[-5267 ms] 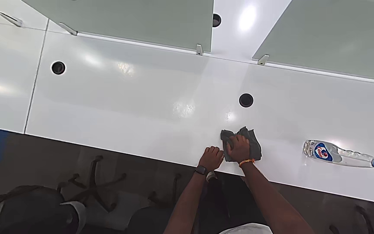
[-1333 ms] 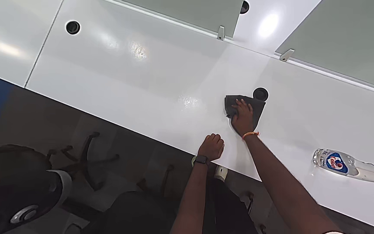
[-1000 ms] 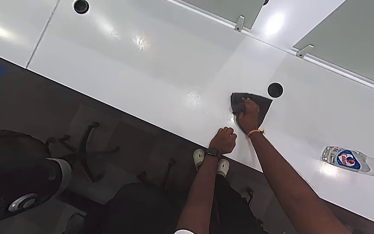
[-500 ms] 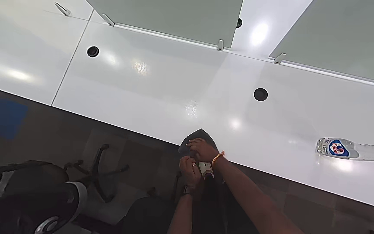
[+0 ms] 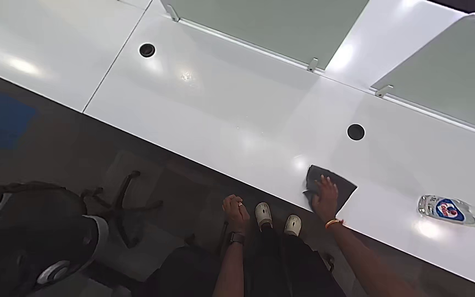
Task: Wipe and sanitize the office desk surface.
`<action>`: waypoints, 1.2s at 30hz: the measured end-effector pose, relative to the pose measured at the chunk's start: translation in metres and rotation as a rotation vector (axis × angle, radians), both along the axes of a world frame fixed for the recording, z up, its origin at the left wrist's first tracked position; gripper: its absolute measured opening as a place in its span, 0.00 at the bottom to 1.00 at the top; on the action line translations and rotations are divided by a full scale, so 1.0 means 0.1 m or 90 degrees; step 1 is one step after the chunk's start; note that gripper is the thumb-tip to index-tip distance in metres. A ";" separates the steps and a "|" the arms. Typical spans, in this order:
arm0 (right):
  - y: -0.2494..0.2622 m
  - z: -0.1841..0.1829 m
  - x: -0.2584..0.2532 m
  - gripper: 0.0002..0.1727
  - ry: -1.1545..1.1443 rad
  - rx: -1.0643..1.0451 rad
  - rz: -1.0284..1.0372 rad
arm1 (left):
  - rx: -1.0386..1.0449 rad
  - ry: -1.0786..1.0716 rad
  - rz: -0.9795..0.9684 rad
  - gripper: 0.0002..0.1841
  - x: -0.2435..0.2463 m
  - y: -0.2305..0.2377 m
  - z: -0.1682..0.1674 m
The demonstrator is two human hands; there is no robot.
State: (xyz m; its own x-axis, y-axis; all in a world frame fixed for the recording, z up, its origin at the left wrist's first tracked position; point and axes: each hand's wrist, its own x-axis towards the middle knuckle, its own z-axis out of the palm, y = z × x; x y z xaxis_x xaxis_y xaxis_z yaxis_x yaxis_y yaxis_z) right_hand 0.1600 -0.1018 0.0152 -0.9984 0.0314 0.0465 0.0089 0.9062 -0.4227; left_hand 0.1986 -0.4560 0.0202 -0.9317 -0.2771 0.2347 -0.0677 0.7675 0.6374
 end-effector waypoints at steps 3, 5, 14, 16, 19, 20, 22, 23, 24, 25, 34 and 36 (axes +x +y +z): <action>-0.82 0.02 0.08 0.31 -0.050 -0.010 0.149 | 0.021 -0.015 0.033 0.19 0.10 -0.12 -0.04; -1.41 0.00 -0.11 0.33 -0.072 -0.022 0.288 | 0.024 -0.029 0.028 0.20 0.15 -0.13 -0.05; -2.11 0.05 -0.84 0.32 -0.190 -0.064 0.449 | 0.012 -0.019 -0.039 0.22 -0.22 0.14 0.07; -1.70 0.04 -0.75 0.32 -0.140 -0.047 0.379 | 0.007 -0.022 -0.074 0.23 -0.42 0.24 0.11; -1.01 0.03 -0.52 0.33 -0.087 -0.021 0.244 | 0.017 -0.047 -0.188 0.20 -0.70 0.55 0.16; -0.81 0.02 -0.45 0.34 -0.082 0.002 0.207 | 0.023 -0.058 -0.258 0.19 -0.78 0.70 0.16; -0.54 0.04 -0.33 0.35 -0.090 0.054 0.146 | 0.015 -0.070 -0.414 0.18 -0.91 1.01 0.13; -0.47 0.06 -0.29 0.35 -0.098 0.077 0.117 | -0.001 -0.074 -0.480 0.17 -0.97 1.14 0.10; -0.43 0.07 -0.27 0.35 -0.104 0.093 0.092 | -0.021 -0.082 -0.529 0.17 -1.04 1.24 0.08; -0.43 0.07 -0.28 0.36 -0.105 0.103 0.072 | -0.044 -0.092 -0.554 0.17 -1.11 1.31 0.04; -0.85 -0.01 -0.94 0.37 -0.095 0.120 -0.131 | -0.072 -0.138 -0.445 0.16 -1.29 1.37 -0.13; -0.83 -0.01 -1.11 0.39 -0.101 0.137 -0.128 | -0.068 -0.136 -0.433 0.17 -1.29 1.37 -0.12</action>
State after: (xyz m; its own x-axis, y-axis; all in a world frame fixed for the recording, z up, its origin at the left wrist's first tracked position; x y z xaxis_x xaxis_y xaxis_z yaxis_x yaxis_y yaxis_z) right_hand 0.0490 -0.1847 0.0145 -0.9685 0.2349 -0.0825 0.2470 0.9480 -0.2008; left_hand 0.0698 -0.3188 0.0078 -0.9185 0.3949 0.0209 0.3321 0.7416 0.5828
